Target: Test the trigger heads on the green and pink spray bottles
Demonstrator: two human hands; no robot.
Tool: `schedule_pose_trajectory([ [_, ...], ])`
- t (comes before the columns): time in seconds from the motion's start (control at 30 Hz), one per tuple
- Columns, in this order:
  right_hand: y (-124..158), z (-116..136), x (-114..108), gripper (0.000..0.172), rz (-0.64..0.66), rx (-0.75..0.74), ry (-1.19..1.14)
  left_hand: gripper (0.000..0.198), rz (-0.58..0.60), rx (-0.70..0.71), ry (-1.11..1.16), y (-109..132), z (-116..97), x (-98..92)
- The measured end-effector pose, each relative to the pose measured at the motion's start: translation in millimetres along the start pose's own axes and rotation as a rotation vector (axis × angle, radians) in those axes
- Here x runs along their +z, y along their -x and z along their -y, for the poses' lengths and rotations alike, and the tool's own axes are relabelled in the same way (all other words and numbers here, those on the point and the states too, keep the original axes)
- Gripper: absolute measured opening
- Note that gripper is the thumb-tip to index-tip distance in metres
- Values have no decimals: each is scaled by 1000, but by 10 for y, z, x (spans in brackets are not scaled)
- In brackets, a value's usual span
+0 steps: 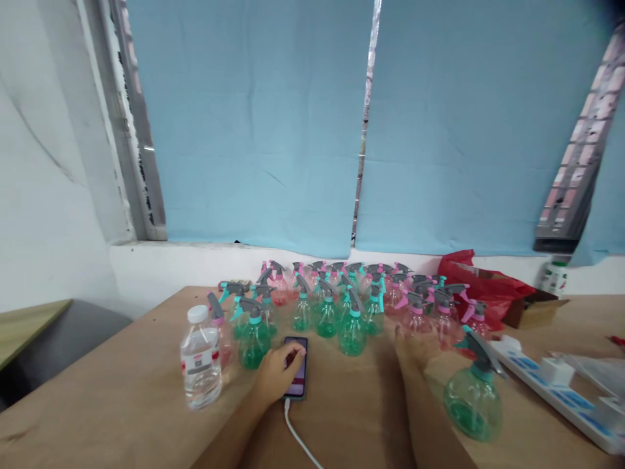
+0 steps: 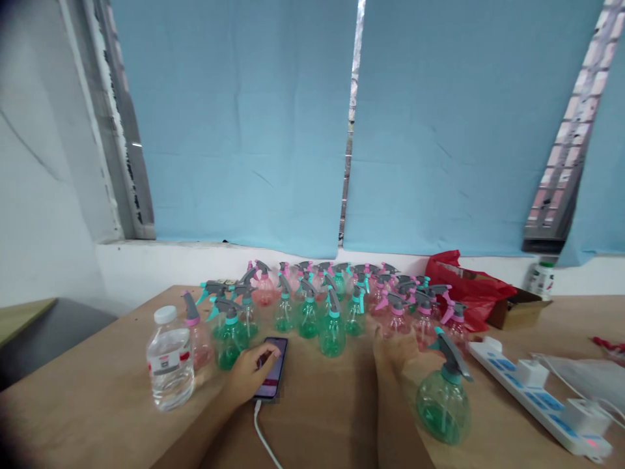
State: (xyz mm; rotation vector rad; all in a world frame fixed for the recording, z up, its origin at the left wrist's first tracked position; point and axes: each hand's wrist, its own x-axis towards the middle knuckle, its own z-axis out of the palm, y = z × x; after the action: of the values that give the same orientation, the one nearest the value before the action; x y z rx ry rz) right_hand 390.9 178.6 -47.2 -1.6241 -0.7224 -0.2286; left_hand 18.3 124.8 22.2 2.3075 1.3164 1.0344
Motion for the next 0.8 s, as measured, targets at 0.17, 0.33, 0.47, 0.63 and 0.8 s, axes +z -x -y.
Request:
schedule_pose_trajectory([
  [0.17,53,60,-17,83,-95,111,120,32,13,-1,-9,-2,-13,9],
  [0.33,63,111,-53,76,-137,90,62,31,17,0,1,4,-30,7],
  [0.47,53,119,-50,71,-203,56,-58,31,18,13,4,6,-41,-3],
  [0.63,99,265,-116,72,-170,21,-64,32,2,7,8,9,-68,-11],
  [0.8,145,688,-317,80,-205,-39,-101,31,2,23,-7,16,-85,-16],
])
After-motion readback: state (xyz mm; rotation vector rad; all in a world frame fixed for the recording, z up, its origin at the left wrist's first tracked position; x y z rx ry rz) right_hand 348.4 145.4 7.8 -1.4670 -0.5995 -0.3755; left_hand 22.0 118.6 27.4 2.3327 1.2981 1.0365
